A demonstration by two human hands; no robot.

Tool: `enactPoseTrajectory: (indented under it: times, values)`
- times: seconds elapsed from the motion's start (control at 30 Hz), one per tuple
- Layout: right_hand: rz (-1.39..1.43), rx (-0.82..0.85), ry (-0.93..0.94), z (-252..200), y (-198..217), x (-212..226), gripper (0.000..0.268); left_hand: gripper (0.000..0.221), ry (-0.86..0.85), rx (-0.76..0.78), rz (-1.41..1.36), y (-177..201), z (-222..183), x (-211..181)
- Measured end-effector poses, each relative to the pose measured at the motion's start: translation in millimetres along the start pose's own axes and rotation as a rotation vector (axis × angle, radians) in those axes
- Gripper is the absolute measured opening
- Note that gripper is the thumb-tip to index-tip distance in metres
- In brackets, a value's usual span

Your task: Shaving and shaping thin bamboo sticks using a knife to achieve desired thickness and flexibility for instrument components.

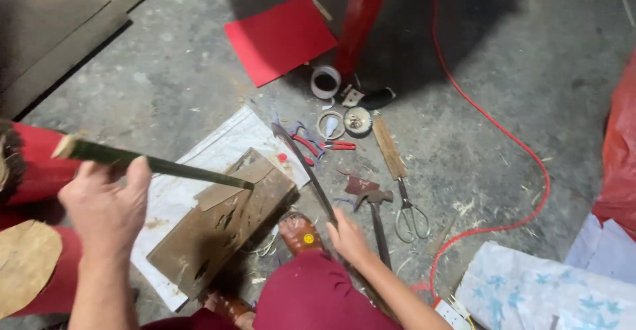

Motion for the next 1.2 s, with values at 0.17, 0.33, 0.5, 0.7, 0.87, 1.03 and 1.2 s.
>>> enactPoseTrajectory:
  times: [0.17,0.33,0.5,0.7,0.87,1.03,1.2]
  values:
    - [-0.217,-0.016,-0.061,33.7,-41.3,-77.8,0.057,0.013,-0.001,-0.061,0.111,12.9,-11.3,20.6]
    - [-0.394,-0.061,0.07,35.4,-51.5,-93.8,0.046,0.014,0.434,0.111,-0.145,7.5,-16.9,18.9]
    - [-0.474,-0.328,-0.114,17.5,15.6,-250.8,0.048,0.012,0.207,0.051,-0.036,-11.5,-17.4,52.8]
    - [-0.448,-0.4,-0.495,-7.7,58.5,-329.9,0.052,0.013,0.053,-0.051,0.057,-2.8,7.7,-17.2]
    - [-0.633,-0.344,-0.576,-14.2,65.0,-288.3,0.073,0.005,0.114,-0.033,-0.096,-6.2,10.4,-41.7]
    - [-0.197,-0.299,-0.462,-15.9,75.6,-250.9,0.056,0.004,0.084,0.034,-0.167,-4.1,12.7,-48.0]
    - [0.815,-0.05,-0.331,-12.9,73.6,-117.9,0.056,0.005,0.044,0.071,-0.187,-11.9,9.0,-52.7]
Point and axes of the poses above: each hand's wrist, its own z-axis towards the middle knuckle, its own y-axis out of the back of the hand, x = y × z, the point moved 4 cm from there along z, towards the middle knuckle, and after that the axes turned 10 degrees about y, right-handed, at the moved point
